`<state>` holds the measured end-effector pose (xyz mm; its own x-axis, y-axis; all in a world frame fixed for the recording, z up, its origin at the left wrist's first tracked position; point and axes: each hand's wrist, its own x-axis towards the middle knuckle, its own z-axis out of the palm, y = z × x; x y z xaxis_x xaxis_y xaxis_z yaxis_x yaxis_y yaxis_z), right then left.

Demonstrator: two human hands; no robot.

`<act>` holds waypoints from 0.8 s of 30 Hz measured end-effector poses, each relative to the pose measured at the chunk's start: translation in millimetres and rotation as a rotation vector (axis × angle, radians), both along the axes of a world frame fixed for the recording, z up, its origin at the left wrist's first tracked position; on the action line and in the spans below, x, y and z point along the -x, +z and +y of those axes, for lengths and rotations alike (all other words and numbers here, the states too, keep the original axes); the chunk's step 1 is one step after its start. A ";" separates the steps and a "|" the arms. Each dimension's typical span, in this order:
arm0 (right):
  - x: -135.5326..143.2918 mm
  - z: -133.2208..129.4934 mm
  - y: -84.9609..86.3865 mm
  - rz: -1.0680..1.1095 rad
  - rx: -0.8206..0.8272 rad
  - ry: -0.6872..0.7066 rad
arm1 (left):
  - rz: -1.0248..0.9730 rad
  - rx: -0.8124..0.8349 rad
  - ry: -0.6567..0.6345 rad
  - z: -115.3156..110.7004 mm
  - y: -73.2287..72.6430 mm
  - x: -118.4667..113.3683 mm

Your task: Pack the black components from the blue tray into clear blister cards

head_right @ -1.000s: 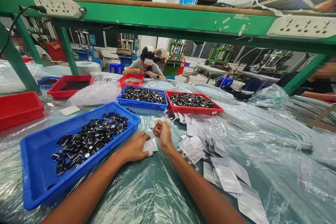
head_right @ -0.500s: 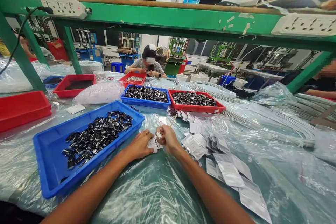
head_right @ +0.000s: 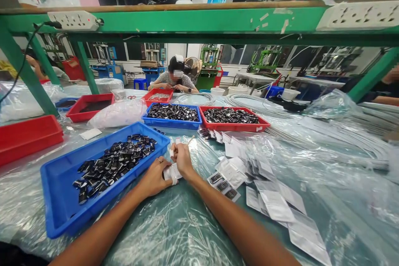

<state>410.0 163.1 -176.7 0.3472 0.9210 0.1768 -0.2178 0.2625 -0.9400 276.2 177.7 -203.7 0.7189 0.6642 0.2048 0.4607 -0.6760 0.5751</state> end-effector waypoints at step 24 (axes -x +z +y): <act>6.5 -15.5 19.8 0.080 0.037 0.134 | -0.015 -0.023 -0.049 0.3 2.6 10.6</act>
<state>403.5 147.6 -156.8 0.2323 0.9654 0.1186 -0.3229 0.1915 -0.9269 265.6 178.0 -201.1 0.7471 0.6234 0.2307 0.4180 -0.7105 0.5661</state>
